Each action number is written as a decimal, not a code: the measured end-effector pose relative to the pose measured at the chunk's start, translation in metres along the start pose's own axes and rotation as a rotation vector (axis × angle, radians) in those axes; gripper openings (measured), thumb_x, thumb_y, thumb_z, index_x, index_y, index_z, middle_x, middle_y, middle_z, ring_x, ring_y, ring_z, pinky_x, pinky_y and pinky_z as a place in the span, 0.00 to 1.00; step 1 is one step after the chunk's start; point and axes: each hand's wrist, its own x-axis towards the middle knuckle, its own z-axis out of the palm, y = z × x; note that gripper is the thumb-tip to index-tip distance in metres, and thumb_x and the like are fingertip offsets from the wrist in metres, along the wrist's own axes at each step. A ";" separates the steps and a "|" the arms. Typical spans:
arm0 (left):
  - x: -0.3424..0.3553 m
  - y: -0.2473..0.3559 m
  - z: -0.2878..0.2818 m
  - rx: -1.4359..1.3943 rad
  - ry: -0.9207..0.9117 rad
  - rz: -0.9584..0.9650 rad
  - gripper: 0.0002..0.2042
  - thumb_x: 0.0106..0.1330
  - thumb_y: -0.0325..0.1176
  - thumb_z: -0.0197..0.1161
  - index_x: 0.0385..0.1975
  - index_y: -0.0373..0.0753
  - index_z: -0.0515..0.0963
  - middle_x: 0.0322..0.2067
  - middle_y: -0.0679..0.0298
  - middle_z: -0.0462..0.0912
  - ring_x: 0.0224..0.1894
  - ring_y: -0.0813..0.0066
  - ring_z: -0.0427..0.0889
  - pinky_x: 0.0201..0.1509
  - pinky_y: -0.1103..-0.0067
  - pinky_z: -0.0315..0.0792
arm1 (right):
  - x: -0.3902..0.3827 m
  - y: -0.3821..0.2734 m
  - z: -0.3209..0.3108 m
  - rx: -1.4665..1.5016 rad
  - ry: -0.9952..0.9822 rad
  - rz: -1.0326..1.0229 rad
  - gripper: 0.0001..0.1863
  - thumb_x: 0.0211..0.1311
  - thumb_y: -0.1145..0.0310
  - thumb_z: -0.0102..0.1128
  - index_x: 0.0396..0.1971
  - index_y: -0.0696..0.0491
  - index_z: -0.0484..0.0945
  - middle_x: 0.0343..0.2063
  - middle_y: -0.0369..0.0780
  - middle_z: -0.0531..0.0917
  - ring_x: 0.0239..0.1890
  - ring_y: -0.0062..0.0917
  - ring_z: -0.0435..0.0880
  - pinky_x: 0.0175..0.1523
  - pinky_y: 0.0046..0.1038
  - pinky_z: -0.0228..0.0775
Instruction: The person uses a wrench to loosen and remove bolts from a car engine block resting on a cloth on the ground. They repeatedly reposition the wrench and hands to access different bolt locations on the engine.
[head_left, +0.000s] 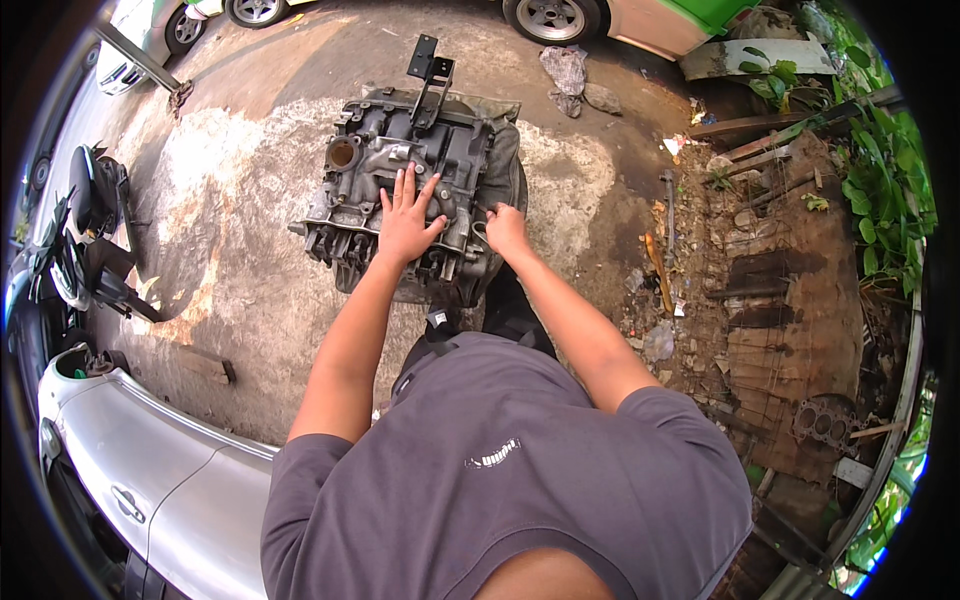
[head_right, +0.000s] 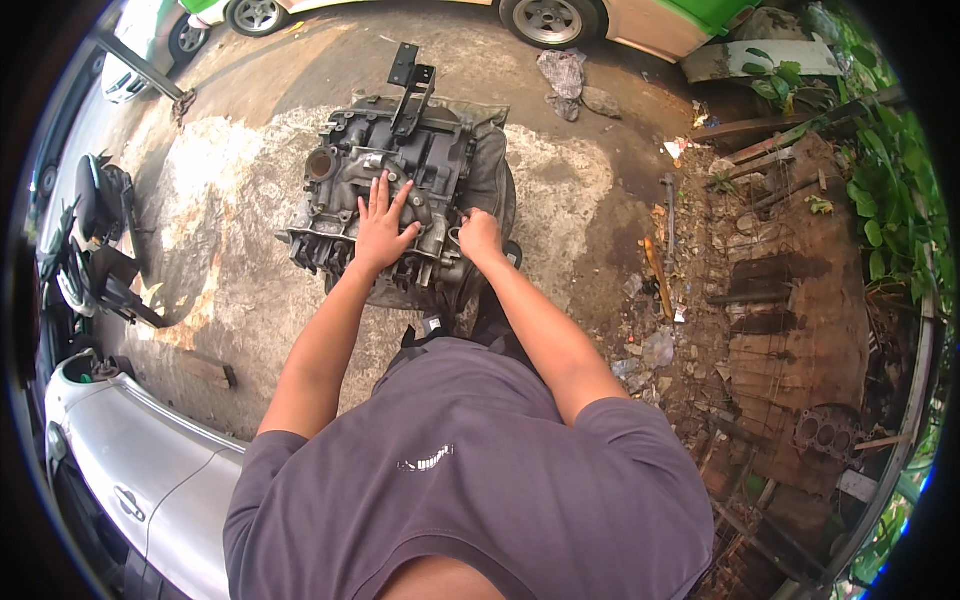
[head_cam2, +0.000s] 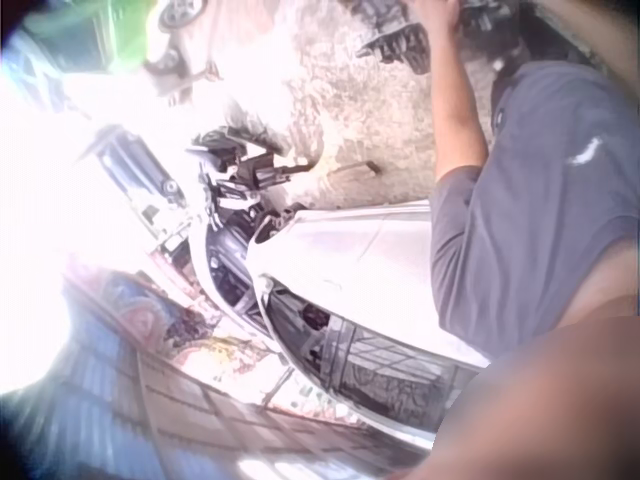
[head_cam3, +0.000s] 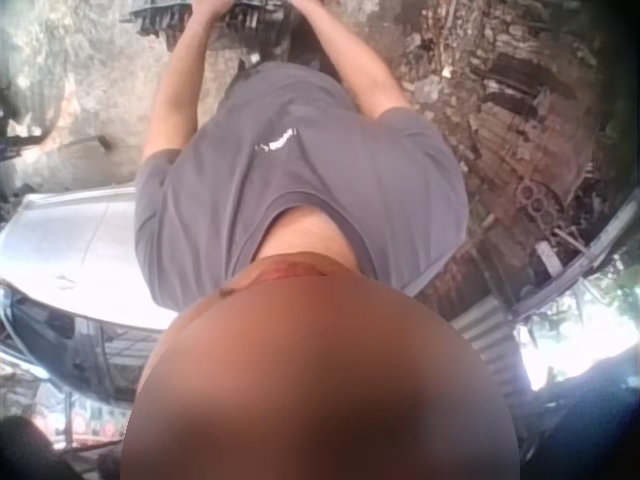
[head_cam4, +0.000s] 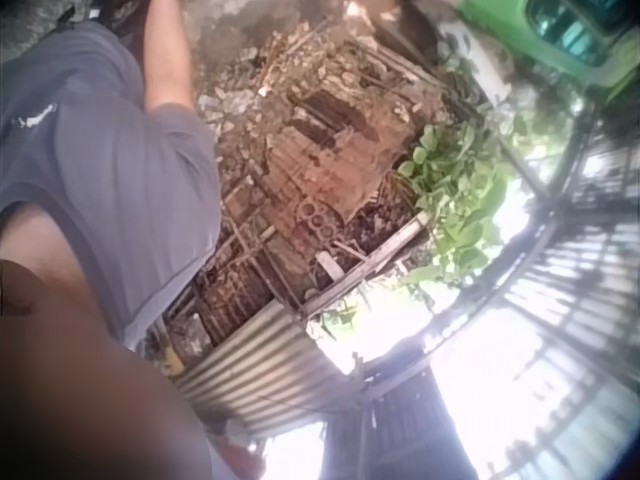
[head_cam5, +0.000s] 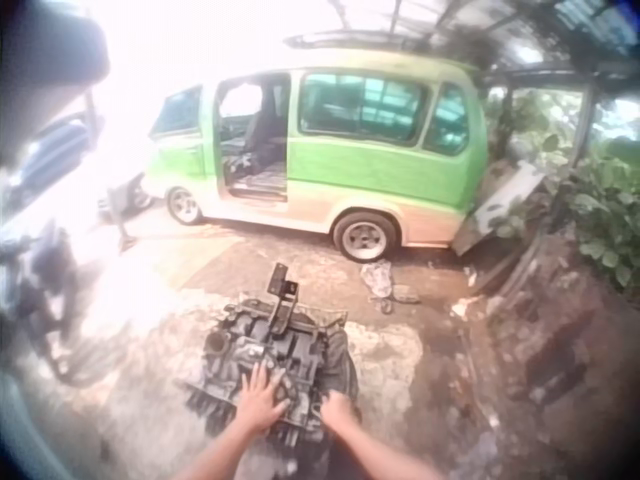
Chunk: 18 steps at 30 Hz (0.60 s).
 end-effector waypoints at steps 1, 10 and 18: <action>0.001 0.000 0.000 0.002 -0.010 -0.004 0.41 0.61 0.51 0.63 0.75 0.60 0.52 0.76 0.54 0.40 0.77 0.51 0.41 0.74 0.45 0.41 | 0.001 -0.003 0.001 0.002 0.002 -0.014 0.11 0.65 0.67 0.54 0.39 0.57 0.83 0.36 0.55 0.84 0.43 0.51 0.83 0.49 0.46 0.74; 0.001 0.001 -0.001 0.010 -0.008 -0.008 0.41 0.61 0.51 0.63 0.75 0.60 0.51 0.76 0.54 0.40 0.77 0.51 0.41 0.74 0.45 0.42 | 0.003 -0.023 0.001 -0.054 -0.034 -0.165 0.11 0.63 0.69 0.53 0.35 0.60 0.81 0.34 0.56 0.84 0.42 0.52 0.83 0.49 0.47 0.75; 0.001 0.001 -0.001 0.006 -0.012 -0.007 0.42 0.60 0.51 0.63 0.75 0.60 0.51 0.76 0.54 0.40 0.78 0.51 0.40 0.74 0.45 0.41 | -0.001 -0.024 0.008 -0.044 -0.101 -0.200 0.12 0.61 0.69 0.54 0.36 0.60 0.81 0.34 0.56 0.84 0.41 0.52 0.83 0.50 0.46 0.75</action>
